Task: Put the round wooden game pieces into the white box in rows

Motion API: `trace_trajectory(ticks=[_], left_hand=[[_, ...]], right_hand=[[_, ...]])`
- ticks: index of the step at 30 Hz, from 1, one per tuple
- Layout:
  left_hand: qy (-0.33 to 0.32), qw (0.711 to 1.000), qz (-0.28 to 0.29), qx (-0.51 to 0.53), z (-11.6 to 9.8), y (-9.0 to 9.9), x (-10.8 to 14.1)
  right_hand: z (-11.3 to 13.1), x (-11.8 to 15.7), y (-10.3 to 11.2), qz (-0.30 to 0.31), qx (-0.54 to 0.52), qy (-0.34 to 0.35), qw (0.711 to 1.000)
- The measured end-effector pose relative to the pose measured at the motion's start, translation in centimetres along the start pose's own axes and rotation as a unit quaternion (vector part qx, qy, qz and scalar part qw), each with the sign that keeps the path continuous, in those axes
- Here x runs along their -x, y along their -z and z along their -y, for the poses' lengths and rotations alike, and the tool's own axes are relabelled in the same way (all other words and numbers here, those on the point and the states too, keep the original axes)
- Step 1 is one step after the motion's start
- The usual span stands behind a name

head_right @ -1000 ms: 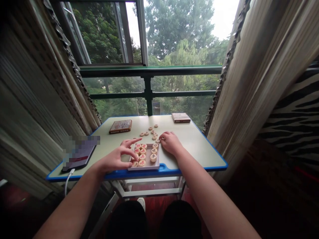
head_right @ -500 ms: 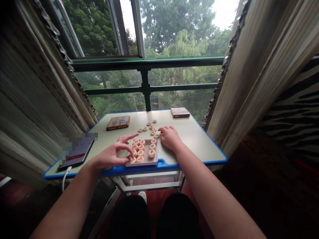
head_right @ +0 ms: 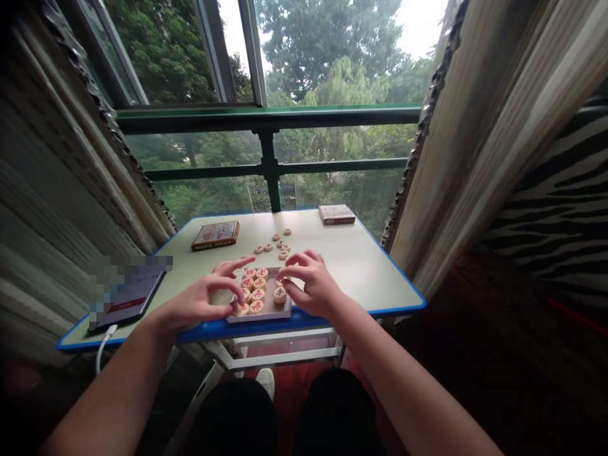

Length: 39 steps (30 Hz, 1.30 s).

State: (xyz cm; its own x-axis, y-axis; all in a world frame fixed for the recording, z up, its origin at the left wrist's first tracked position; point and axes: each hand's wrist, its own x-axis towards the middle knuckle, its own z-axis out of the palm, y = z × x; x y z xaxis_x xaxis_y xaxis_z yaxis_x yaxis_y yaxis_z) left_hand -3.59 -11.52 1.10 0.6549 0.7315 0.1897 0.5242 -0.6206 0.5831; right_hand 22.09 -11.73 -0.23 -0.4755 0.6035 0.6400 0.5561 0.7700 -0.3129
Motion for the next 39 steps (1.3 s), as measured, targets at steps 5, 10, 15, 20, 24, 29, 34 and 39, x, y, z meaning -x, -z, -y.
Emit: trace_trajectory(ticks=[5, 10, 15, 20, 24, 29, 34, 39], left_hand=[[0.006, 1.0, -0.003, -0.01, 0.0, 0.0, 0.0], [0.008, 1.0, -0.002, -0.001, 0.0, 0.1, -0.2], [0.008, 0.999, -0.018, 0.027, 0.1, 0.0, -0.2], [0.011, 0.999, -0.03, 0.035, 0.0, 0.0, -0.2], [0.008, 0.999, -0.021, 0.026, -0.1, -0.1, -0.2], [0.006, 1.0, -0.02, 0.019, 0.1, -0.2, -0.3], [0.005, 0.999, -0.032, 0.021, 0.3, -0.2, -0.3], [-0.001, 1.0, -0.021, 0.022, 0.1, 0.0, -0.3]], right_hand=[[1.2, 0.0, 0.0, 0.077, 0.024, 0.087, 0.993], [2.0, 0.0, 0.1, 0.11, 0.047, 0.144, 0.982], [2.2, 0.1, 0.1, 0.127, 0.06, 0.161, 0.977], [2.0, -0.1, 0.0, 0.129, 0.043, 0.158, 0.978], [2.1, -0.2, 0.1, 0.128, 0.031, 0.16, 0.978], [2.2, -0.1, 0.1, 0.13, 0.037, 0.162, 0.978], [2.2, -0.1, 0.0, 0.141, 0.047, 0.161, 0.976], [2.5, -0.4, 0.2, 0.151, 0.03, 0.173, 0.973]])
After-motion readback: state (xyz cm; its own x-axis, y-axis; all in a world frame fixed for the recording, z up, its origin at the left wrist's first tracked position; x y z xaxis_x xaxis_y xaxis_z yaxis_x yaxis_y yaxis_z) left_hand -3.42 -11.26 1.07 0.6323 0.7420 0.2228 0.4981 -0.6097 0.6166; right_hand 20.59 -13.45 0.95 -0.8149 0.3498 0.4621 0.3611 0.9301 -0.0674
